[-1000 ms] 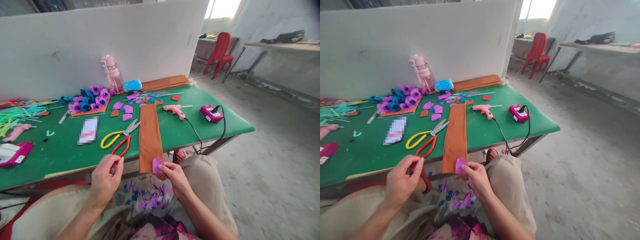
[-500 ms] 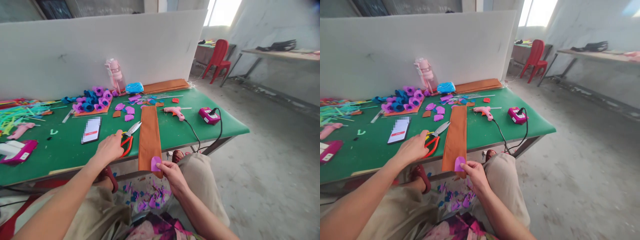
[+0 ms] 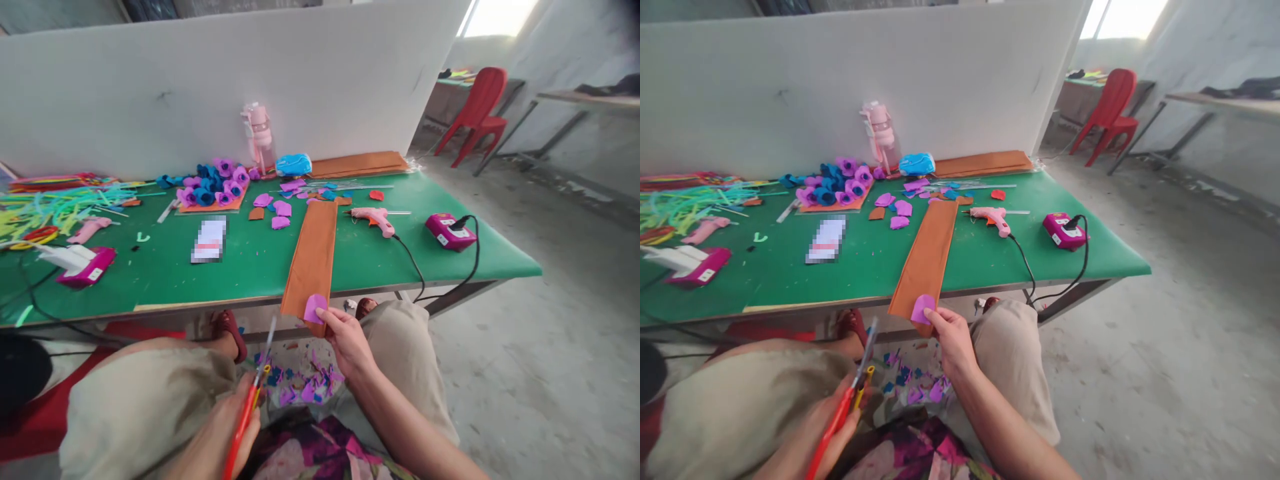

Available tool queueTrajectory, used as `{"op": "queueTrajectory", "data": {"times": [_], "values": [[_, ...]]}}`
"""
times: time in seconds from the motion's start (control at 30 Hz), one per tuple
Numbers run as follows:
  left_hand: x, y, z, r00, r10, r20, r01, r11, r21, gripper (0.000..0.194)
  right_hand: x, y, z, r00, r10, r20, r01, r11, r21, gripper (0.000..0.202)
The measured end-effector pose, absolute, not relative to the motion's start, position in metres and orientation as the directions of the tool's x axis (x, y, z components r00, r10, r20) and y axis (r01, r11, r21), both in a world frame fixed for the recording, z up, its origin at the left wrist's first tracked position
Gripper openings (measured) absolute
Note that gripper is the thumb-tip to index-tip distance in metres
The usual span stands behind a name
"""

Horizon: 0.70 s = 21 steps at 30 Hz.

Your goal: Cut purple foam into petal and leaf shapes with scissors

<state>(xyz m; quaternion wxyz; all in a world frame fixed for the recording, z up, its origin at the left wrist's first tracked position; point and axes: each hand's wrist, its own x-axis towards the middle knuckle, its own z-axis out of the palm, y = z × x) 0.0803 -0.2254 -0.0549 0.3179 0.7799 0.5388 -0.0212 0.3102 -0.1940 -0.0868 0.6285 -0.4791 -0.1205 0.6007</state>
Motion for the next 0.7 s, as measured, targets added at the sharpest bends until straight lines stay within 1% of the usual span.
{"op": "queueTrajectory", "data": {"times": [0.1,0.2,0.33,0.53,0.7], "values": [[0.093,-0.224,-0.046,0.511,0.734,-0.448,0.835,-0.299,0.461,0.025,0.305,-0.193,-0.086,0.239,0.872,-0.427,-0.658,-0.178,-0.731,0.018],[0.11,-0.221,-0.045,0.493,0.705,-0.511,0.86,-0.304,0.41,0.021,0.301,-0.195,-0.086,0.233,0.869,-0.437,-0.687,-0.171,-0.707,0.017],[0.127,-0.217,-0.054,0.496,0.722,-0.483,0.855,-0.309,0.416,0.024,0.3,-0.199,-0.087,0.218,0.874,-0.435,-0.703,-0.168,-0.691,0.015],[0.142,-0.208,-0.058,0.468,0.752,-0.465,0.875,-0.322,0.361,0.028,0.302,-0.204,-0.091,0.218,0.876,-0.43,-0.685,-0.177,-0.707,0.016],[0.147,-0.206,-0.058,0.482,0.749,-0.455,0.869,-0.341,0.359,0.025,0.303,-0.204,-0.09,0.226,0.865,-0.448,-0.678,-0.191,-0.709,0.018]]}}
